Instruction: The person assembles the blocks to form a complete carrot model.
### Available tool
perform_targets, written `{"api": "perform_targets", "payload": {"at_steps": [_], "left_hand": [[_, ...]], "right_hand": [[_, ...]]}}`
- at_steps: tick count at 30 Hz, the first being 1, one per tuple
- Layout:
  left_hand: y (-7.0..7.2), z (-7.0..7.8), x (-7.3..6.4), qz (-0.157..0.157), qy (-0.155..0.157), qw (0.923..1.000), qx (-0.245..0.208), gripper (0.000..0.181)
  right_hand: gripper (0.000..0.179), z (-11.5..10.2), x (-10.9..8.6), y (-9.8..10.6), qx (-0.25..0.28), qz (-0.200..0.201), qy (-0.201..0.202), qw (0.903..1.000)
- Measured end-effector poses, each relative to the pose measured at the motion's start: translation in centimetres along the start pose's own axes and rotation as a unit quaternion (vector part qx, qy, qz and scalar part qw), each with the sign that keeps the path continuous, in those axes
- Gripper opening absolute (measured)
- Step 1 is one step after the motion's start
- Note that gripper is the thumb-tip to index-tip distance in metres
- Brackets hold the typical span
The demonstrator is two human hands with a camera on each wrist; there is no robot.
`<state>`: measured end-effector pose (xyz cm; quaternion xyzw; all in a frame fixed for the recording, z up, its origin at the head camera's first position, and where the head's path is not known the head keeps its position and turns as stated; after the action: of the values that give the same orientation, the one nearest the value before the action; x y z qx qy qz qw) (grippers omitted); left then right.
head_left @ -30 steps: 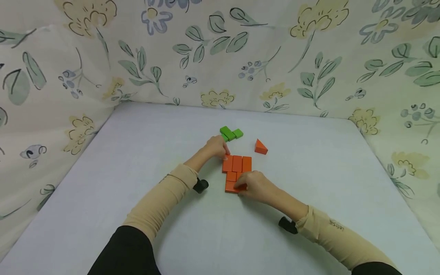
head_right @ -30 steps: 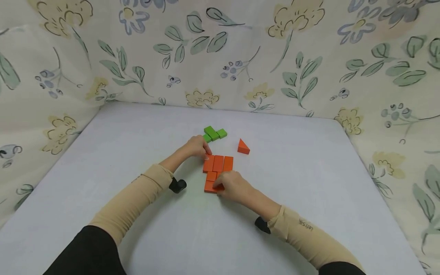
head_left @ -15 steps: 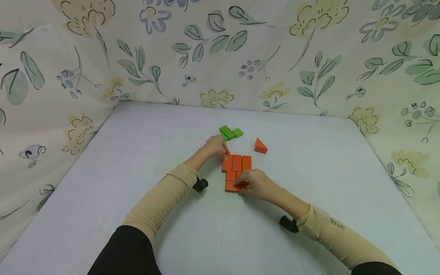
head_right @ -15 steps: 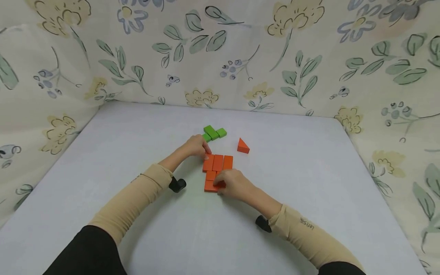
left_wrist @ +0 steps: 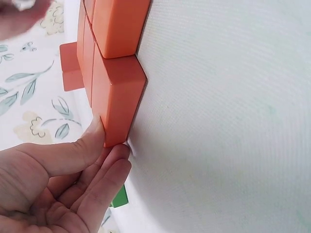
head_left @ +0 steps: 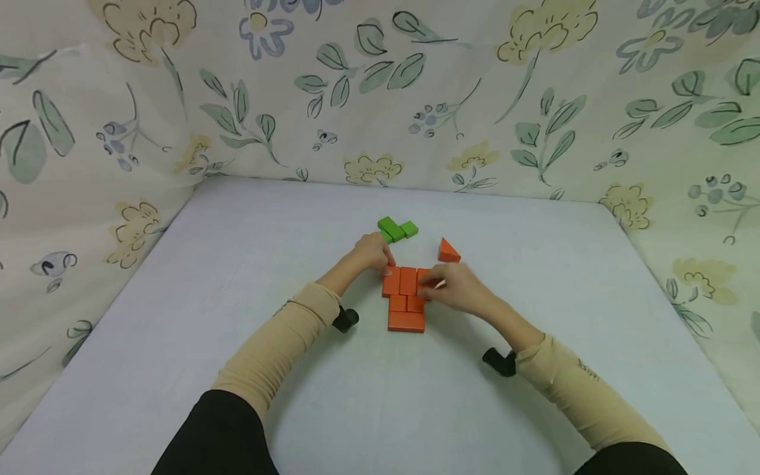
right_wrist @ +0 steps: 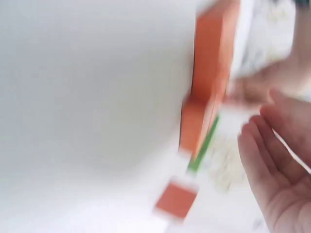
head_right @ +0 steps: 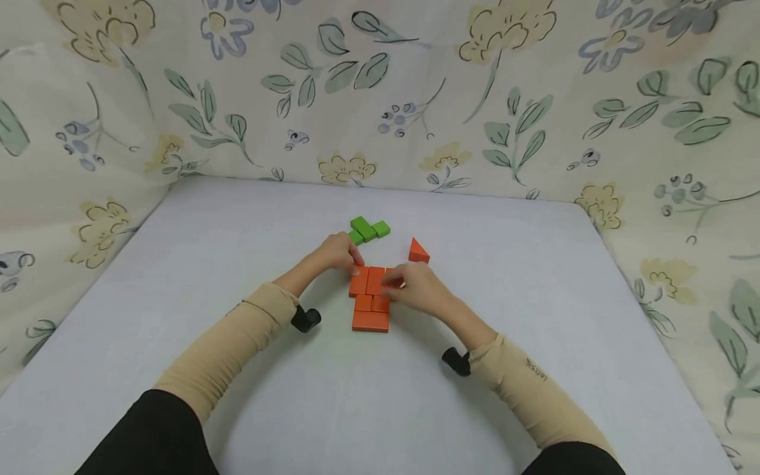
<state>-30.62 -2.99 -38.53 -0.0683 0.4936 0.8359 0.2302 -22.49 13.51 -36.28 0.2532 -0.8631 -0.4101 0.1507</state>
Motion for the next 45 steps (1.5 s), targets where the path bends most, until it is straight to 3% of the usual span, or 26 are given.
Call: {"api": "perform_targets", "payload": {"at_steps": [3, 5, 9, 11, 20, 35, 45], "left_hand": [[0.1, 0.0, -0.1, 0.001, 0.002, 1.0000, -0.006, 0.020], [0.1, 0.1, -0.2, -0.001, 0.005, 0.9999, -0.012, 0.019], [-0.1, 0.1, -0.4, -0.002, 0.007, 0.9997, -0.022, 0.018], [-0.1, 0.2, -0.5, -0.002, 0.006, 0.9997, -0.024, 0.018], [0.1, 0.3, -0.7, 0.004, 0.001, 0.9997, -0.024, 0.017], [0.0, 0.1, -0.5, 0.005, 0.009, 0.9997, -0.024, 0.016], [0.1, 0.0, -0.4, 0.002, 0.014, 0.9995, -0.028, 0.016]], "right_hand": [[0.019, 2.4, 1.0, 2.1, -0.011, 0.081, -0.065, 0.9946], [0.026, 4.1, 1.4, 3.0, -0.016, 0.104, -0.117, 0.9875], [0.043, 6.5, 1.6, 3.2, -0.020, 0.075, -0.195, 0.9778], [0.045, 6.9, 1.8, 3.1, -0.027, 0.059, -0.209, 0.9757], [0.027, 7.3, 2.3, 3.2, -0.072, 0.064, -0.202, 0.9746], [0.022, 6.3, 0.8, 3.5, -0.051, 0.092, -0.150, 0.9831], [0.021, 3.8, -0.2, 3.3, -0.013, 0.075, -0.124, 0.9894]]}}
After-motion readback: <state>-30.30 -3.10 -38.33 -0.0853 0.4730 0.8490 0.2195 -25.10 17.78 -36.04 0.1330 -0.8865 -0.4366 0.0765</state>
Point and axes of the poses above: each hand's wrist, its own x-axis towards the middle knuckle, its own y-axis out of the back of the hand, z = x × y, the point moved 4 cm from there along x, towards the middle knuckle, and after that the axes turned 1 degree about -z, right-handed, at the moved point
